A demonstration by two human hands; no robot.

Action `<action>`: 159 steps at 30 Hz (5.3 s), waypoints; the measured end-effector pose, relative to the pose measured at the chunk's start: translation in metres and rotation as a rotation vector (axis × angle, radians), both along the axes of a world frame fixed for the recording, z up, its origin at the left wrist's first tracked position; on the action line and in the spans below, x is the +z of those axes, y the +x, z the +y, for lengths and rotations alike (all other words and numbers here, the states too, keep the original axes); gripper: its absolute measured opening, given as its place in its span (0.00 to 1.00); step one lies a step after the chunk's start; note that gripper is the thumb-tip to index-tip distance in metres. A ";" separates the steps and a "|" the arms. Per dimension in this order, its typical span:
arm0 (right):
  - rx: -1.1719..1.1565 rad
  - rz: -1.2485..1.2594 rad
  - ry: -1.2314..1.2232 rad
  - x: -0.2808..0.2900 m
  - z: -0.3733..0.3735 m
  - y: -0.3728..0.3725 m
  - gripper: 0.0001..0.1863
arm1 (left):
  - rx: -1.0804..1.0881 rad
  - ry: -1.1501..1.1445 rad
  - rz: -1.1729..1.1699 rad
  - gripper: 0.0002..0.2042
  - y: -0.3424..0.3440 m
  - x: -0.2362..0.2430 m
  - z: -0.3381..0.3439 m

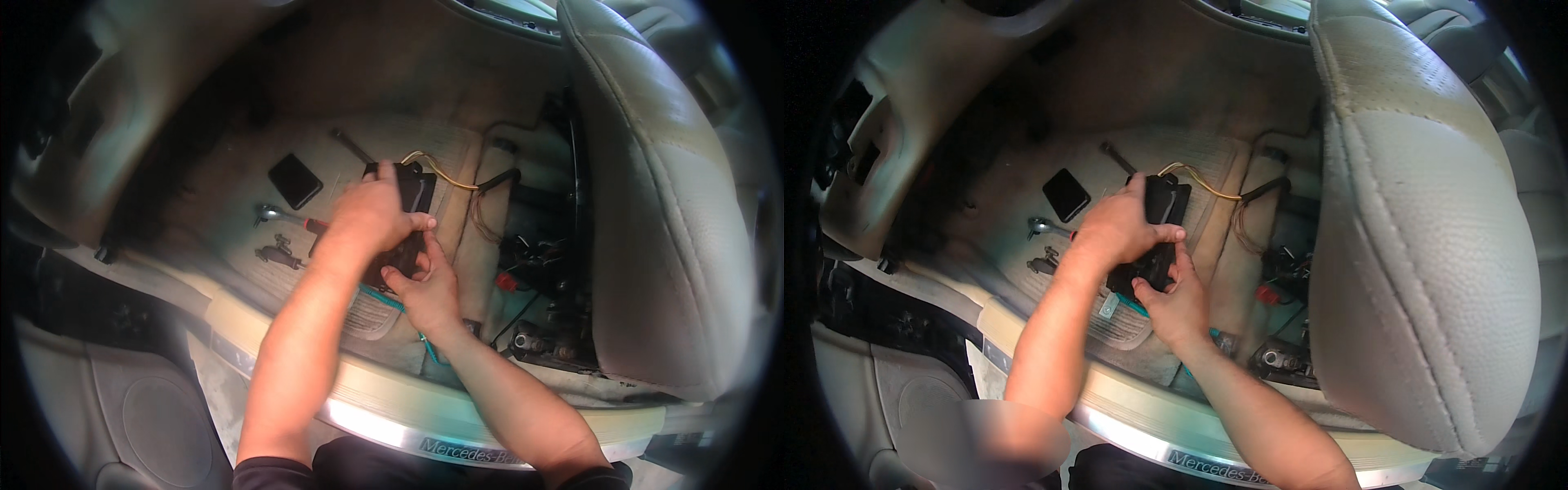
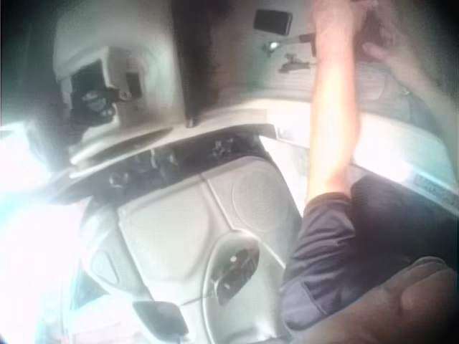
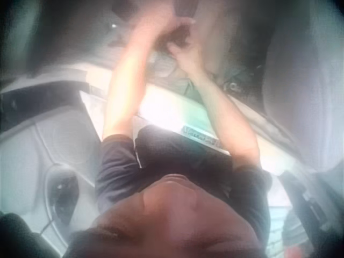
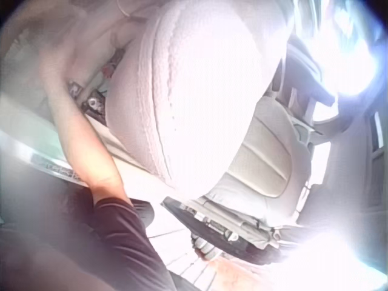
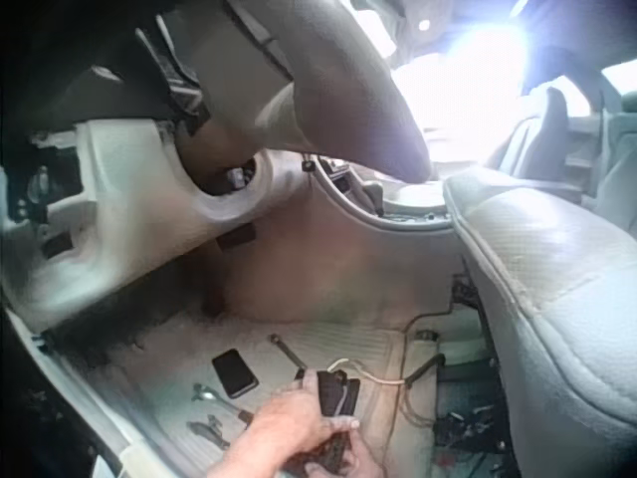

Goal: The person uses a screwdriver to remove screws from a black electronic control unit located on the car floor. They open the casing to reveal the internal circuit board and relays, inspect the components, and then close the casing.

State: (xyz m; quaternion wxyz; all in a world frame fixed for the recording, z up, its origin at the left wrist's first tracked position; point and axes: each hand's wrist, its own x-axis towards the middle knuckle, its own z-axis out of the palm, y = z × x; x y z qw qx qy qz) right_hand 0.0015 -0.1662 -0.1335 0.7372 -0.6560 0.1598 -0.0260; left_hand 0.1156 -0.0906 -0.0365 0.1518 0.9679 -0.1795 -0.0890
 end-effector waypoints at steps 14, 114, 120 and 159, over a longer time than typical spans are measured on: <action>0.050 0.003 0.078 0.016 0.002 0.000 0.47 | 0.078 -0.168 0.337 0.59 0.025 -0.004 0.030; -0.604 -0.253 -0.143 0.075 -0.037 0.007 0.20 | -0.172 -1.051 1.192 0.44 -0.002 -0.021 0.066; -0.623 -0.194 -0.139 0.090 -0.041 0.006 0.16 | -0.225 -0.993 1.215 0.45 0.000 -0.019 0.061; -0.481 -0.326 -0.039 0.125 -0.055 -0.003 0.12 | -0.278 -0.986 1.198 0.48 -0.015 -0.006 0.058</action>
